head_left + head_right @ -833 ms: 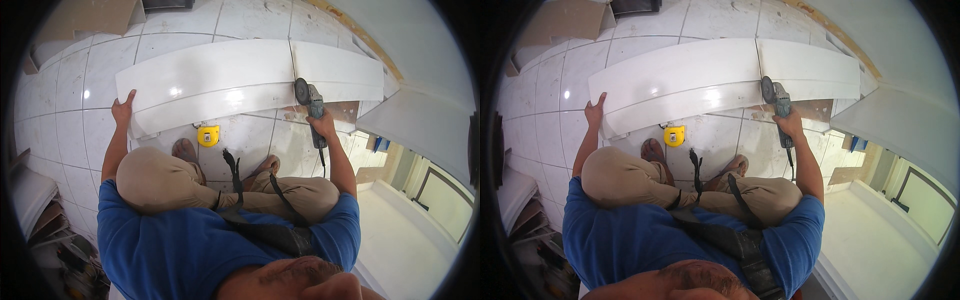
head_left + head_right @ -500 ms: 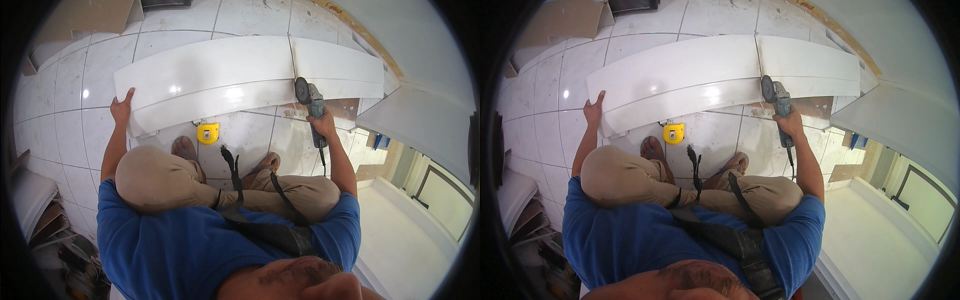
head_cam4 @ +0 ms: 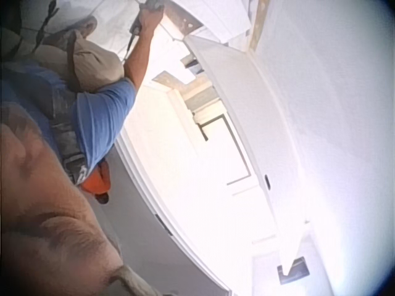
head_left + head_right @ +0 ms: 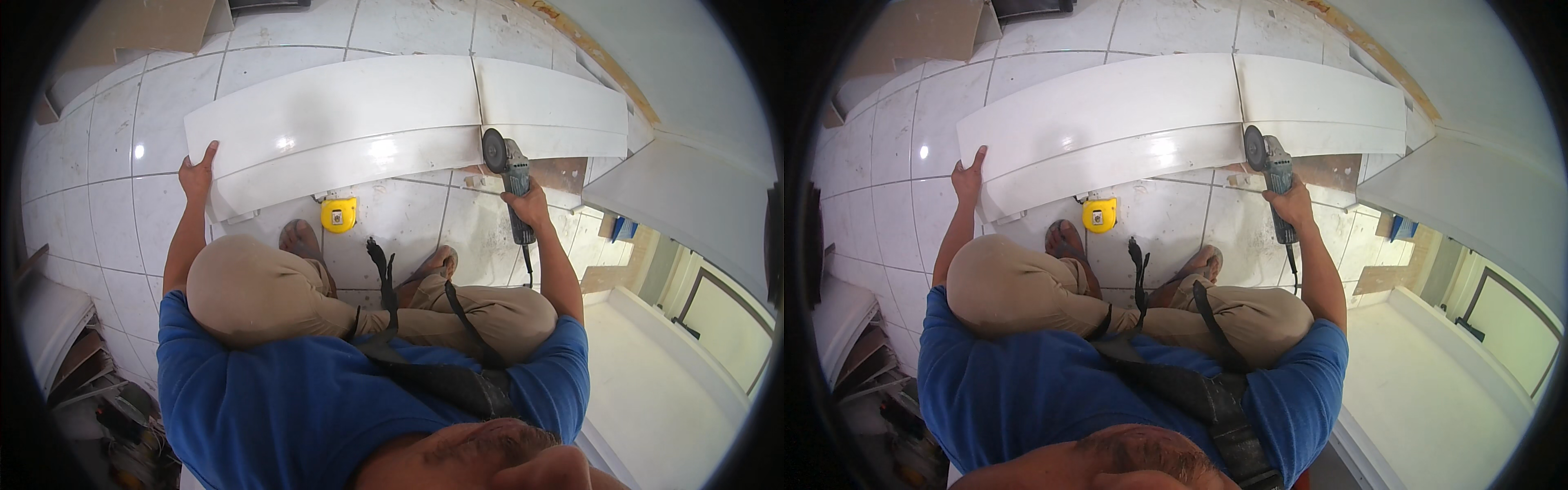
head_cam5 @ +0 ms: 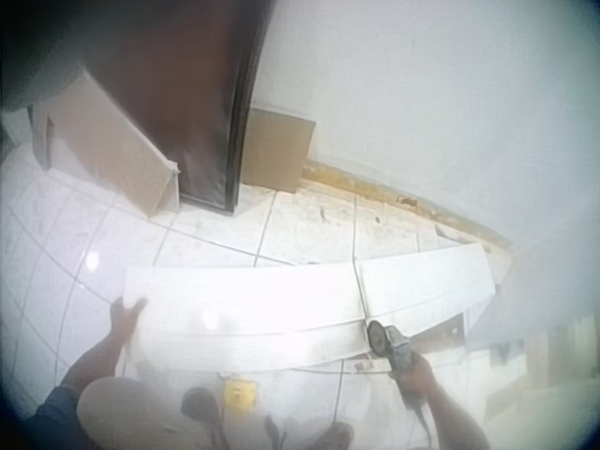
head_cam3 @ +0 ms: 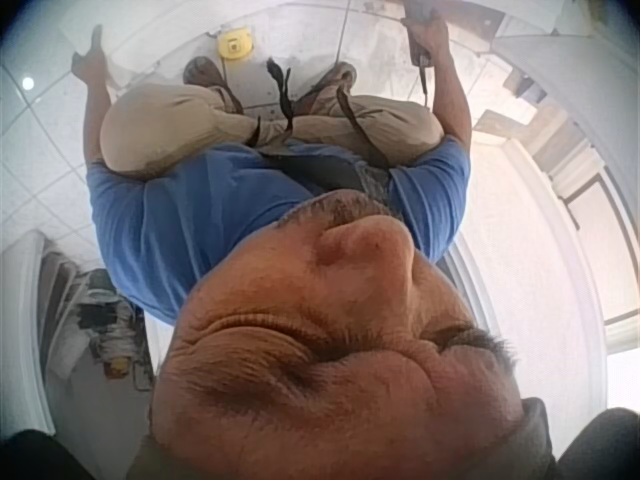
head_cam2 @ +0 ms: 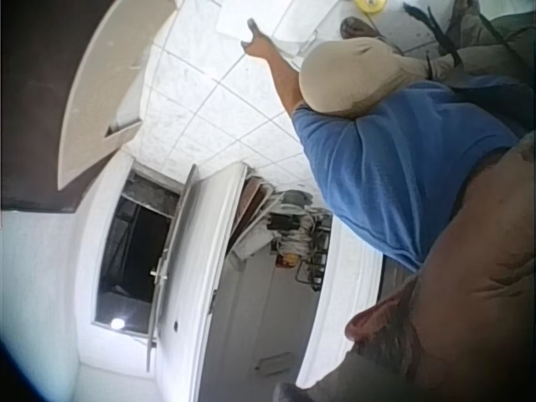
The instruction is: The person uses an angle grinder to cut a white ceramic tile placed on the floor. They hold the tile steady with one hand while guiding the grinder along a marked line with the other.
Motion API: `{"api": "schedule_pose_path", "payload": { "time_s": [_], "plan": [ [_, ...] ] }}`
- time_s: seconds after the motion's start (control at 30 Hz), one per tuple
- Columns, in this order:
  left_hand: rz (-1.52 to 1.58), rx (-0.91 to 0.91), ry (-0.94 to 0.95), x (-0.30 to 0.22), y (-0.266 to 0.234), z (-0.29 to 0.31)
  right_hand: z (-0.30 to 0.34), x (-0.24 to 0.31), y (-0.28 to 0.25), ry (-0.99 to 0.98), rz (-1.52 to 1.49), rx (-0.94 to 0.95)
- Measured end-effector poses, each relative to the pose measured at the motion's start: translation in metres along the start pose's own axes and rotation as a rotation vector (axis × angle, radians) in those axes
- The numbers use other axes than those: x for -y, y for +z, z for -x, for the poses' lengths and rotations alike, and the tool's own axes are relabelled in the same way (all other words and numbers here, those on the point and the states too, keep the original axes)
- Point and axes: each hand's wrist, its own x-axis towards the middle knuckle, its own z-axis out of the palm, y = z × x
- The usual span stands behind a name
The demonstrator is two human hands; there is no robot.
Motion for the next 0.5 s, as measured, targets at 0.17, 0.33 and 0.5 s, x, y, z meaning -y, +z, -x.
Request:
{"api": "schedule_pose_path", "payload": {
  "time_s": [0.17,0.33,0.5],
  "plan": [
    [-0.027,-0.025,0.007,0.006,0.002,-0.005,0.004,-0.005,0.000,-0.008,0.006,0.002],
    [-0.032,-0.012,0.008,-0.005,0.000,0.002,0.010,-0.001,-0.002,0.026,-0.007,0.027],
    [-0.102,-0.032,0.025,-0.006,0.000,0.002,0.013,-0.003,-0.003,0.026,-0.002,0.030]
  ]
}}
